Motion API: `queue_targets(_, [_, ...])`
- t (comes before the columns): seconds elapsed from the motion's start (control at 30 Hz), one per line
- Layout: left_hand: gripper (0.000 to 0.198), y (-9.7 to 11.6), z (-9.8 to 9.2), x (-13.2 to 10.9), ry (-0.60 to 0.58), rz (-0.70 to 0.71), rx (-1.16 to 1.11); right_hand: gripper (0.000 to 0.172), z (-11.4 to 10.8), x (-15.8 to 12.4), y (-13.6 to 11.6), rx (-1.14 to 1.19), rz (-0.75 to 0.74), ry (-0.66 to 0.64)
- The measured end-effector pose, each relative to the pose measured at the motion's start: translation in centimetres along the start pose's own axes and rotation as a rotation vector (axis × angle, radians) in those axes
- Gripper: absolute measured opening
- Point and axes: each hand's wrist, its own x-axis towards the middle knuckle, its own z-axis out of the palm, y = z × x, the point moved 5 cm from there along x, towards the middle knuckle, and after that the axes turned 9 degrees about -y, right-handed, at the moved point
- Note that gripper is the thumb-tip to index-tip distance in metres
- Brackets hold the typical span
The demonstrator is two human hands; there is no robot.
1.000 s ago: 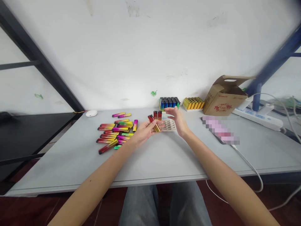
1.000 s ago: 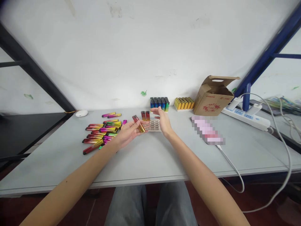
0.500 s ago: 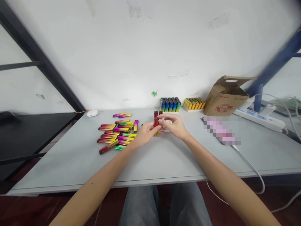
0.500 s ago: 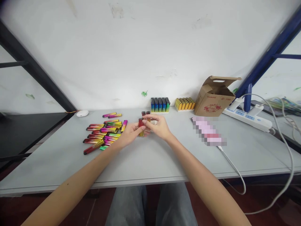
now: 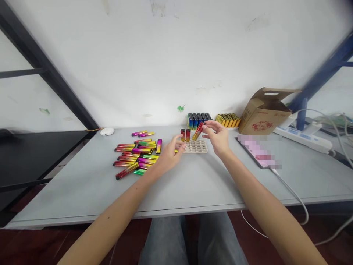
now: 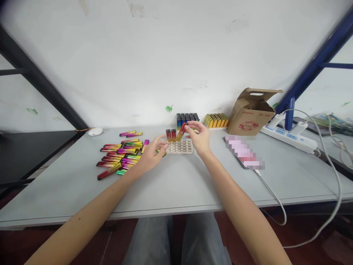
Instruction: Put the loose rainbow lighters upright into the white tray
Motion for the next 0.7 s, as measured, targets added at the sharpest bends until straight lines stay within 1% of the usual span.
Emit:
queue_targets(0.03, [0.040, 0.1, 0.0, -0.1, -0.006, 0.027, 0.116, 0.034, -0.3, 0.1, 0.3, -0.016, -0.017, 0.034])
queue_targets(0.1, [0.031, 0.2, 0.2, -0.2, -0.033, 0.081, 0.323, 0.032, -0.4, 0.3, 1.0, -0.059, -0.050, 0.050])
queue_targets(0.17, [0.028, 0.1, 0.6, -0.3, -0.070, 0.123, 0.465, 0.031, 0.0, 0.3, 1.7, -0.106, -0.069, 0.017])
queue_targets(0.23, [0.027, -0.1, 1.0, -0.3, -0.111, 0.147, 0.541, 0.030, 0.5, 0.2, 2.4, -0.144, -0.075, -0.026])
queue_targets(0.37, [0.026, -0.1, 1.3, -0.4, -0.167, 0.162, 0.572, 0.027, 1.1, 0.1, 2.9, -0.184, -0.097, -0.091])
queue_targets(0.6, [0.028, 0.0, 1.3, -0.4, -0.193, 0.133, 0.573, 0.026, 0.5, 0.5, 3.2, -0.216, -0.092, -0.093])
queue_targets(0.7, [0.027, -0.1, 1.5, -0.4, -0.204, 0.161, 0.589, 0.025, 0.7, 0.6, 3.0, -0.279, -0.106, -0.140])
